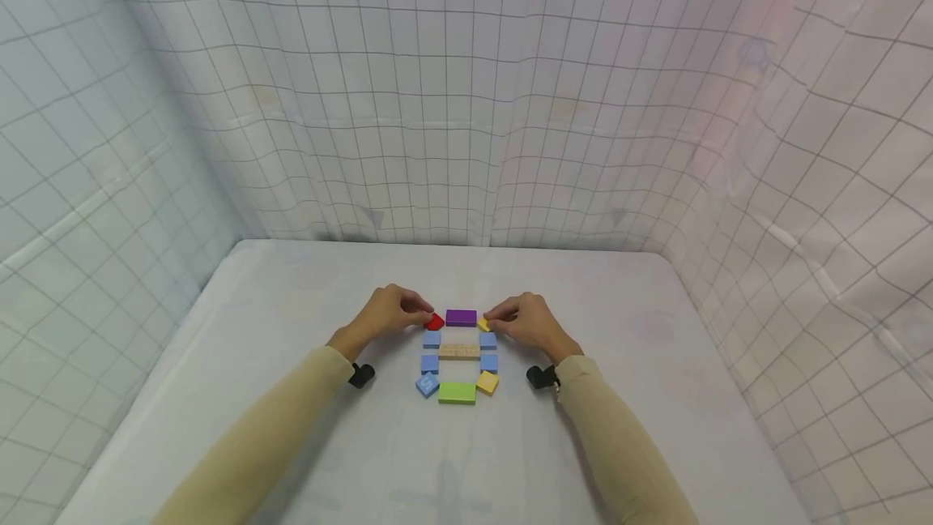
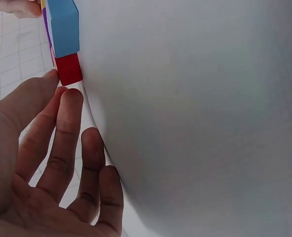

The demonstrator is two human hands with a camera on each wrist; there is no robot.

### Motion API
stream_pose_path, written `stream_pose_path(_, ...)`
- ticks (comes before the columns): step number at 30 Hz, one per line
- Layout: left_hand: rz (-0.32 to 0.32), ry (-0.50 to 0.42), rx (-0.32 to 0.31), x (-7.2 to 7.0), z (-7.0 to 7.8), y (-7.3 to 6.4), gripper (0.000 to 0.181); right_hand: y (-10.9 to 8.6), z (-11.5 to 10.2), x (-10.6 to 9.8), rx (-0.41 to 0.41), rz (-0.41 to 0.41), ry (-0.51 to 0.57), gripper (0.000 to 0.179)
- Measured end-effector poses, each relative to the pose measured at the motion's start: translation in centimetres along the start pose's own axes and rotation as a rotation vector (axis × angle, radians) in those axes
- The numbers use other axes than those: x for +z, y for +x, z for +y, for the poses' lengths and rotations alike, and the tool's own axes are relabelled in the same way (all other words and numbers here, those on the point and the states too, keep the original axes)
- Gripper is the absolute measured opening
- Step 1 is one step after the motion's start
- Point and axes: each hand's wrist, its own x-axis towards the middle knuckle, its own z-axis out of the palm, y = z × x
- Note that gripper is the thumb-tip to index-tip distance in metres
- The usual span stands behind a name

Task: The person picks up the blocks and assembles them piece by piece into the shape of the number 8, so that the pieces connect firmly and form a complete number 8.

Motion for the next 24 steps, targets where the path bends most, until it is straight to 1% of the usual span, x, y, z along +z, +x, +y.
stream_pose_path(1,-0.009,-0.003,-0.017,-0.2,0.6,-0.3,0.018,0.0,0.1,0.0,-0.002,-0.001,0.000,0.013)
stream_pose_path(3,-0.007,-0.003,-0.023,-0.1,0.9,-0.4,0.017,0.1,0.2,0.1,-0.008,0.001,0.002,0.013)
stream_pose_path(5,-0.009,-0.007,-0.065,-0.5,2.3,-1.1,0.015,0.0,0.2,0.2,-0.009,0.005,0.007,0.012)
stream_pose_path(8,-0.002,-0.003,-0.085,-0.5,2.8,-1.4,0.015,0.1,0.2,0.3,-0.013,0.011,0.009,0.012)
stream_pose_path(11,0.001,0.000,-0.090,-0.5,2.9,-1.5,0.015,0.0,0.1,0.3,-0.005,0.015,0.011,0.012)
stream_pose_path(16,-0.004,-0.010,-0.092,-0.4,2.8,-1.4,0.014,-0.1,0.0,0.2,0.006,0.014,0.015,0.013)
stream_pose_path(20,-0.022,-0.023,-0.076,-0.4,2.2,-1.0,0.015,-0.2,0.0,0.2,0.006,0.011,0.017,0.014)
stream_pose_path(22,-0.023,-0.016,-0.064,-0.1,1.3,-0.4,0.016,-0.2,0.0,0.2,0.007,0.010,0.017,0.014)
stream_pose_path(24,-0.019,0.002,-0.043,0.4,0.0,0.4,0.016,-0.2,0.0,0.1,0.005,0.008,0.016,0.015)
